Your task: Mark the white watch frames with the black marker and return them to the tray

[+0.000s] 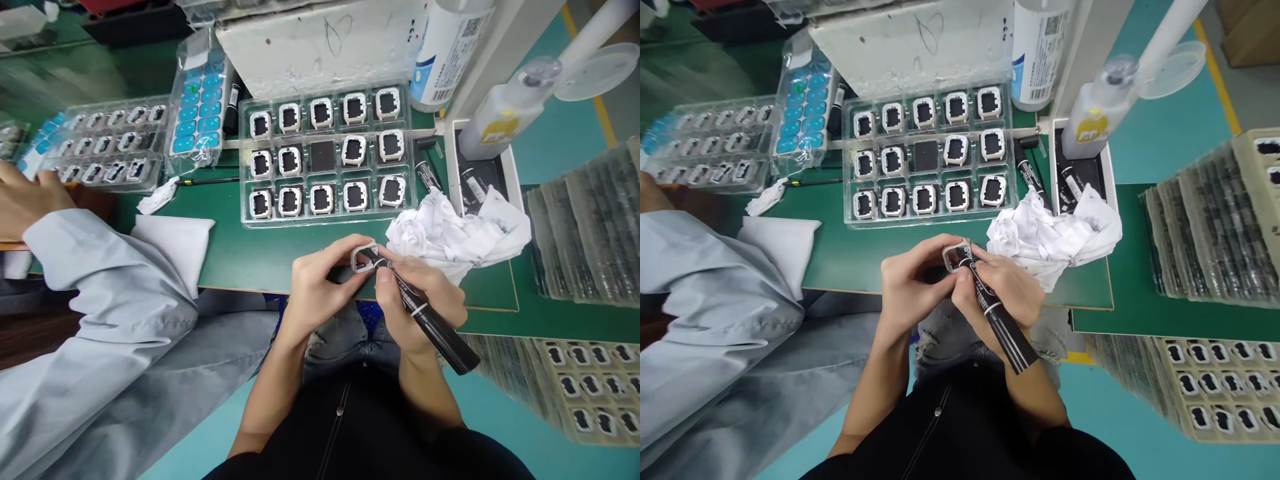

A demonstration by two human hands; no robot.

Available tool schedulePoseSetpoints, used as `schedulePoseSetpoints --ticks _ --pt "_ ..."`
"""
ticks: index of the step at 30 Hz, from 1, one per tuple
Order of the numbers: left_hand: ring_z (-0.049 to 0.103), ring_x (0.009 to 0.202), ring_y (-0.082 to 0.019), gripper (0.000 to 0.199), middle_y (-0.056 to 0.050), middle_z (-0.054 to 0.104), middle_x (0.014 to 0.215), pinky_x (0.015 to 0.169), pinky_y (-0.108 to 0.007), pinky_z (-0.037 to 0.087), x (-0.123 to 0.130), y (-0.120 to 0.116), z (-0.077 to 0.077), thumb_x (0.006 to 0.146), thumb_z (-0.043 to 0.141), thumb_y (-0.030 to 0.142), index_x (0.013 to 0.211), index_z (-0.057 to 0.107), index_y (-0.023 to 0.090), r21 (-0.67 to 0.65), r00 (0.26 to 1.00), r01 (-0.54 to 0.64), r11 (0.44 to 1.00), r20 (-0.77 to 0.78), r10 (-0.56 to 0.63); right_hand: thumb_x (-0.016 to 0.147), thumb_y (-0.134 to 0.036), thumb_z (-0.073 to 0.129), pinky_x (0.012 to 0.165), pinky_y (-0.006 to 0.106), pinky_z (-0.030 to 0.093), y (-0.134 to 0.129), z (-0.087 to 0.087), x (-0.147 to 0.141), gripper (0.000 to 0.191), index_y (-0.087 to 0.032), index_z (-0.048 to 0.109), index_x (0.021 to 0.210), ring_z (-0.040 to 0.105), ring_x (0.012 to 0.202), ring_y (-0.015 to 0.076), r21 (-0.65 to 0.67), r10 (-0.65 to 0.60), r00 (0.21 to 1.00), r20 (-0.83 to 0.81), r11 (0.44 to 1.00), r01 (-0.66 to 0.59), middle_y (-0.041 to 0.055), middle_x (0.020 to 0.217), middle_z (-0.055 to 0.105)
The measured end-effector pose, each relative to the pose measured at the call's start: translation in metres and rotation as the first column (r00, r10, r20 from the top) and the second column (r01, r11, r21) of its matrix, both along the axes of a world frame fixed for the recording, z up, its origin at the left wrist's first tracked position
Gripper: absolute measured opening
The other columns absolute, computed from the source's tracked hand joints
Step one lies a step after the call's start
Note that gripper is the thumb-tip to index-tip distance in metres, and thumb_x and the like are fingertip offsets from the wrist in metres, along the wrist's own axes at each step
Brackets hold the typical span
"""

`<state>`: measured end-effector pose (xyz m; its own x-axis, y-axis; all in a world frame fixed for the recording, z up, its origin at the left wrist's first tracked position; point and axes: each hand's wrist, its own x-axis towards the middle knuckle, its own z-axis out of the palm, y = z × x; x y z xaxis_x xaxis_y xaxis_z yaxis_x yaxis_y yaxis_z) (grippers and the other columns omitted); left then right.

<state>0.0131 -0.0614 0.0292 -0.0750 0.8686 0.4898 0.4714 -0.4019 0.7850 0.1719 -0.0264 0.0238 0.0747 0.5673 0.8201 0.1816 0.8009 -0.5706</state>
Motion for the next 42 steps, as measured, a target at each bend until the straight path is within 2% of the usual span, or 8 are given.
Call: schedulePoseSetpoints --ticks 4,7,13,26,30,35,39,42 --pt "0.084 0.1 -0.019 0.039 -0.003 0.086 0.128 0.097 -0.034 0.074 0.0002 -0.0005 -0.0024 0.102 0.086 0.023 0.141 0.08 0.029 0.003 0.998 -0.045 0.999 -0.042 0.045 0.094 -0.006 0.082 0.087 0.038 0.078 -0.0002 -0.0002 -0.0001 0.023 -0.022 0.072 0.108 0.087 0.093 0.0258 -0.013 -0.01 1.0 0.026 1.0 0.011 0.001 0.093 0.08" --pt "0.084 0.098 -0.017 0.038 -0.001 0.086 0.123 0.095 -0.03 0.072 0.0007 -0.0007 -0.0036 0.103 0.085 0.021 0.14 0.08 0.029 0.042 0.996 -0.056 0.998 -0.074 0.059 0.094 -0.004 0.082 0.086 0.033 0.077 0.0007 0.0014 0.0004 0.022 -0.019 0.071 0.106 0.088 0.094 0.0255 0.02 -0.021 0.998 0.062 1.0 0.02 0.0028 0.092 0.08" --pt "0.085 0.093 -0.017 0.039 -0.001 0.087 0.116 0.087 -0.028 0.071 0.0013 -0.0017 -0.0045 0.102 0.085 0.022 0.14 0.08 0.028 0.091 0.982 -0.107 0.99 -0.143 0.119 0.097 -0.006 0.079 0.086 0.036 0.078 0.0015 0.0051 0.002 0.019 -0.018 0.07 0.108 0.087 0.095 0.0266 0.089 -0.006 0.99 0.138 0.996 -0.006 0.0044 0.092 0.08" --pt "0.085 0.091 -0.017 0.035 0.001 0.086 0.11 0.087 -0.029 0.07 0.0032 -0.0027 -0.0026 0.104 0.084 0.024 0.138 0.081 0.03 0.054 0.987 -0.098 0.994 -0.119 0.104 0.097 -0.006 0.08 0.088 0.034 0.077 0.0003 0.0053 0.0019 0.021 -0.02 0.071 0.109 0.088 0.098 0.0264 0.037 -0.012 0.996 0.093 0.999 0.009 0.0042 0.096 0.082" --pt "0.085 0.092 -0.018 0.035 0.0 0.086 0.109 0.088 -0.03 0.071 0.0027 -0.0019 -0.0031 0.105 0.085 0.026 0.139 0.081 0.029 0.059 0.988 -0.09 0.994 -0.121 0.097 0.098 -0.007 0.08 0.084 0.032 0.076 -0.001 0.0043 0.0 0.019 -0.021 0.071 0.107 0.087 0.091 0.0234 0.019 -0.057 0.995 0.084 0.998 0.056 0.003 0.095 0.082" --pt "0.084 0.088 -0.017 0.03 -0.001 0.086 0.105 0.086 -0.028 0.071 0.0024 -0.0004 -0.002 0.106 0.083 0.028 0.137 0.082 0.026 0.074 0.984 -0.076 0.994 -0.153 0.087 0.1 -0.01 0.079 0.076 0.031 0.073 -0.0002 0.0042 0.0018 0.017 -0.023 0.068 0.104 0.087 0.092 0.0232 -0.047 -0.027 0.998 0.054 0.998 0.029 0.001 0.094 0.082" --pt "0.084 0.093 -0.017 0.035 -0.001 0.086 0.111 0.094 -0.03 0.074 0.0025 0.0003 -0.0003 0.102 0.088 0.025 0.137 0.082 0.027 0.008 0.999 -0.027 1.0 -0.024 0.027 0.1 -0.012 0.079 0.075 0.029 0.071 -0.0001 0.0024 0.0063 0.015 -0.023 0.069 0.101 0.087 0.089 0.0221 -0.073 0.043 0.999 0.011 0.996 -0.042 -0.0016 0.085 0.078" --pt "0.085 0.092 -0.018 0.043 -0.001 0.085 0.107 0.095 -0.032 0.075 0.0014 0.0006 0.0015 0.095 0.095 0.024 0.136 0.083 0.026 -0.056 0.994 0.021 0.998 0.11 -0.014 0.101 -0.014 0.079 0.077 0.033 0.072 -0.0003 0.0003 0.0083 0.013 -0.023 0.069 0.102 0.085 0.08 0.0212 -0.111 0.091 0.993 -0.077 0.989 -0.099 -0.002 0.083 0.078"
